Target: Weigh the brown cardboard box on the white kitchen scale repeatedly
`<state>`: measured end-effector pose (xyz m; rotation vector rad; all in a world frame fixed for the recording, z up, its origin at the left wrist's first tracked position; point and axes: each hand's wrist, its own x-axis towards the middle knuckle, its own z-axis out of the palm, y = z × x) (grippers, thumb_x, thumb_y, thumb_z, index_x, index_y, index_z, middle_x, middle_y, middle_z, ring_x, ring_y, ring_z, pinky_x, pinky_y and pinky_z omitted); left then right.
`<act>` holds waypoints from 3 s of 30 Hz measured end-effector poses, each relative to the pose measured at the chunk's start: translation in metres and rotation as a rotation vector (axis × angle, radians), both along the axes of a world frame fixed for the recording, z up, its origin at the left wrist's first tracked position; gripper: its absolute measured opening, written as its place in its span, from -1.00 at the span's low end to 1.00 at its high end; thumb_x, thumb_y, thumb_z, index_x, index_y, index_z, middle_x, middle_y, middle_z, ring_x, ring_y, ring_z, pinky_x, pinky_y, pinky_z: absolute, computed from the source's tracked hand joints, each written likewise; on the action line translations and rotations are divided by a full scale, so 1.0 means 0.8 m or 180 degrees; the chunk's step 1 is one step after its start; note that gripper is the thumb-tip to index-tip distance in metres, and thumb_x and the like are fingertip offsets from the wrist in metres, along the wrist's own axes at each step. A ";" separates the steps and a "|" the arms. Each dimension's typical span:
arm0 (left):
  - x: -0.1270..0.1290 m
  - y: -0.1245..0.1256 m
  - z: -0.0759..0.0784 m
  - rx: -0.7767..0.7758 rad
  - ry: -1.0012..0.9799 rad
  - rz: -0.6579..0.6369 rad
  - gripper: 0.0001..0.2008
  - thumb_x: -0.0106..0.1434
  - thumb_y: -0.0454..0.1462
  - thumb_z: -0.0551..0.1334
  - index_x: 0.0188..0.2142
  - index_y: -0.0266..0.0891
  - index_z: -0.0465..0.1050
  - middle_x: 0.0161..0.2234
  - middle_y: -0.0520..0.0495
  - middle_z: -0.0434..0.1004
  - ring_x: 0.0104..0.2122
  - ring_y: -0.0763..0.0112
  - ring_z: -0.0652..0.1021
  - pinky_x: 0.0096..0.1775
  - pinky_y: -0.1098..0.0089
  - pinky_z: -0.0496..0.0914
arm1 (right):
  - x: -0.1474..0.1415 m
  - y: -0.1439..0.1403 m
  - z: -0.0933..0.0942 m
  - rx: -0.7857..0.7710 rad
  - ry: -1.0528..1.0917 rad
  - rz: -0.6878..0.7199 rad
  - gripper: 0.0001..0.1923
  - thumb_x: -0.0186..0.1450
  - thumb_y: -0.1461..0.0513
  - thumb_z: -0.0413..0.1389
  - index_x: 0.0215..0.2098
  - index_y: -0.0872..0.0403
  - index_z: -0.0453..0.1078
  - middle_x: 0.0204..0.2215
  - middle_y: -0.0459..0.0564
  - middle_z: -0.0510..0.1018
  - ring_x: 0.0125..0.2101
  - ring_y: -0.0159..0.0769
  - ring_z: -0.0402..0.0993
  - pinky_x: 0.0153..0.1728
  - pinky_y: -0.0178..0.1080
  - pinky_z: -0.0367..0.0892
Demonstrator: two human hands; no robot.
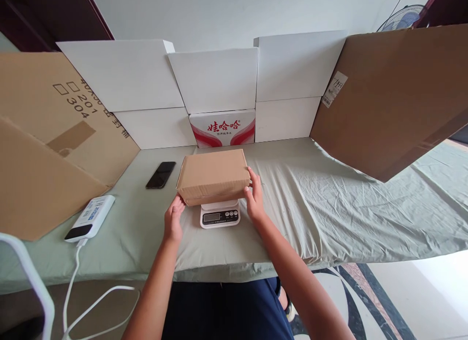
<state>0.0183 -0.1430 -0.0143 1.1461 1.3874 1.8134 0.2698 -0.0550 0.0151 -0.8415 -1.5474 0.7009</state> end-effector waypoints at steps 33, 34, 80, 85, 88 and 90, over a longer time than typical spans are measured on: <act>-0.063 0.161 0.017 -0.0128 -0.0788 0.0229 -0.23 0.30 0.23 0.06 0.29 -0.22 0.36 0.38 -0.37 0.23 0.37 0.14 0.30 0.31 0.17 0.21 | -0.012 0.146 -0.025 -0.0533 0.0347 -0.0116 -0.28 0.41 -0.18 -0.10 0.45 -0.18 0.01 0.37 0.06 0.26 0.29 -0.06 0.30 0.25 0.14 0.29; -0.066 0.159 0.018 -0.0081 -0.0794 0.0237 -0.21 0.30 0.23 0.05 0.30 -0.24 0.36 0.39 -0.39 0.21 0.37 0.13 0.29 0.31 0.18 0.20 | -0.010 0.146 -0.027 -0.0550 0.0356 -0.0133 -0.29 0.41 -0.18 -0.10 0.45 -0.19 0.03 0.37 0.06 0.27 0.28 -0.06 0.32 0.24 0.14 0.30; -0.002 -0.003 -0.006 0.0307 -0.0010 -0.0060 -0.19 0.29 0.20 0.16 0.34 -0.27 0.32 0.31 -0.40 0.35 0.34 -0.12 0.32 0.32 -0.03 0.20 | 0.009 -0.003 -0.016 0.0020 0.0027 0.0130 -0.30 0.42 -0.15 -0.06 0.45 -0.20 -0.02 0.34 0.06 0.21 0.34 0.03 0.16 0.27 0.13 0.23; 0.001 -0.002 -0.003 0.0387 0.0065 -0.0028 -0.20 0.31 0.18 0.16 0.37 -0.25 0.28 0.35 -0.35 0.30 0.37 -0.06 0.27 0.34 0.03 0.17 | 0.008 0.012 -0.023 -0.0376 0.0942 0.0172 -0.29 0.38 -0.18 -0.05 0.43 -0.27 -0.01 0.25 0.02 0.33 0.25 -0.02 0.32 0.21 0.11 0.29; 0.002 -0.001 -0.005 0.0329 0.0064 -0.0066 -0.18 0.30 0.18 0.17 0.37 -0.26 0.27 0.34 -0.36 0.32 0.37 -0.07 0.27 0.34 0.04 0.17 | 0.009 0.024 -0.023 -0.0719 0.1431 0.0109 -0.32 0.36 -0.16 -0.03 0.40 -0.31 0.04 0.17 0.01 0.40 0.14 -0.09 0.43 0.12 0.05 0.38; 0.002 0.000 -0.006 0.0291 0.0050 -0.0064 -0.17 0.30 0.19 0.16 0.38 -0.27 0.25 0.33 -0.36 0.32 0.37 -0.07 0.28 0.34 0.04 0.18 | 0.009 0.030 -0.022 -0.0903 0.1656 0.0088 -0.35 0.36 -0.12 -0.02 0.39 -0.30 0.08 0.11 0.00 0.44 0.06 -0.14 0.47 0.05 -0.03 0.42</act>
